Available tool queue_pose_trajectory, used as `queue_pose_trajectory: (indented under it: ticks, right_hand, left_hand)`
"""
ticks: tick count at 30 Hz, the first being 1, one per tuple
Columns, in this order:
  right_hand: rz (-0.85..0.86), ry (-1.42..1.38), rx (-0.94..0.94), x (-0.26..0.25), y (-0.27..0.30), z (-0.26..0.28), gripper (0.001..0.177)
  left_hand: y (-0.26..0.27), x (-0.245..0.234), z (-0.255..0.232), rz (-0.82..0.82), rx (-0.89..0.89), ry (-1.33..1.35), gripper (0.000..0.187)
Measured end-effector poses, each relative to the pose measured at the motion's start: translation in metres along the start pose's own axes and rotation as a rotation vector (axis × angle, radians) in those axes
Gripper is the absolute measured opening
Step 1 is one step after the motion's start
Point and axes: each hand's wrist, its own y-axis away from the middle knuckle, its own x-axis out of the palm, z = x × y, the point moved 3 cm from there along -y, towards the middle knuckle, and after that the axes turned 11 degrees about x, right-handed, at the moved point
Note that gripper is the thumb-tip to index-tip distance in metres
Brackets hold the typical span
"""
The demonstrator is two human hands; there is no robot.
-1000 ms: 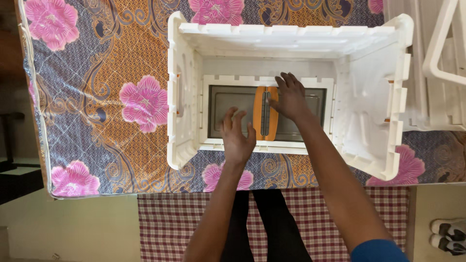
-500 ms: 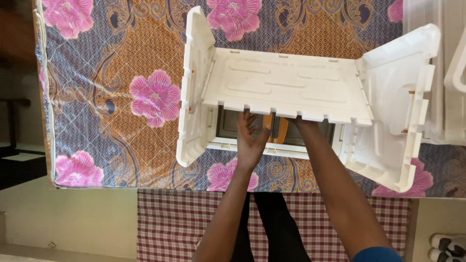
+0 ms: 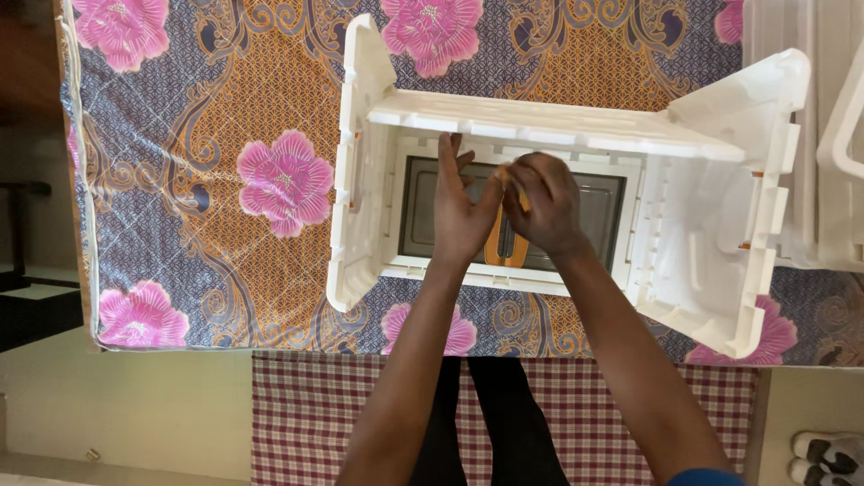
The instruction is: The person unfolds a white collapsible cooler on a patterned mattress, extends its side panels, and secures them into place. They then place a lid on top, lift the assembled cooler, and set it on the floor. The person repeats the unfolding process with a second cooler.
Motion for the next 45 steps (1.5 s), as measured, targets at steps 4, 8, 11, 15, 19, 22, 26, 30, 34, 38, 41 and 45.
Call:
queue_pose_trajectory:
  ticks: [4, 8, 11, 15, 19, 22, 26, 30, 34, 38, 41, 45]
  right_hand:
    - [-0.096, 0.142, 0.094, -0.012, -0.036, 0.004, 0.052]
    - [0.007, 0.304, 0.196, -0.017, -0.06, -0.007, 0.069]
    - [0.036, 0.346, 0.209, -0.014, -0.073, -0.015, 0.076]
    - [0.031, 0.396, 0.201, -0.007, -0.084, -0.027, 0.078]
    - [0.052, 0.396, 0.204, -0.005, -0.082, -0.03, 0.082]
    - [0.053, 0.398, 0.189, -0.008, -0.083, -0.031, 0.085]
    - [0.058, 0.388, 0.197, -0.005, -0.084, -0.036, 0.087]
    - [0.062, 0.401, 0.206, -0.003, -0.084, -0.036, 0.091]
    - [0.091, 0.396, 0.234, -0.003, -0.084, -0.037, 0.093]
    - [0.063, 0.438, 0.194, -0.003, -0.084, -0.034, 0.096]
    - [0.06, 0.332, 0.212, -0.004, -0.079, -0.031, 0.093]
    - [0.054, 0.259, 0.138, -0.003, -0.056, -0.028, 0.074]
  left_hand:
    - [-0.019, 0.005, -0.013, 0.016, 0.015, -0.04, 0.097]
    - [-0.033, -0.005, -0.035, 0.063, 0.116, -0.112, 0.094]
    - [-0.034, -0.024, -0.056, -0.04, 0.316, -0.416, 0.081]
    - [-0.035, -0.059, -0.067, -0.253, 0.297, -0.94, 0.065]
    - [-0.049, -0.089, -0.052, -0.233, 0.06, -1.17, 0.053]
    - [-0.052, -0.112, -0.039, -0.225, -0.014, -1.007, 0.062]
    - [-0.049, -0.126, -0.033, -0.243, 0.16, -0.918, 0.067]
    - [-0.044, -0.118, -0.034, -0.214, 0.146, -0.889, 0.07]
    - [-0.041, -0.107, -0.035, -0.206, 0.144, -0.892, 0.07]
    - [-0.041, -0.104, -0.035, -0.193, 0.145, -0.853, 0.067]
    - [-0.041, -0.115, -0.035, -0.139, 0.141, -0.73, 0.064]
    - [-0.043, -0.137, -0.035, -0.085, 0.083, -0.53, 0.054]
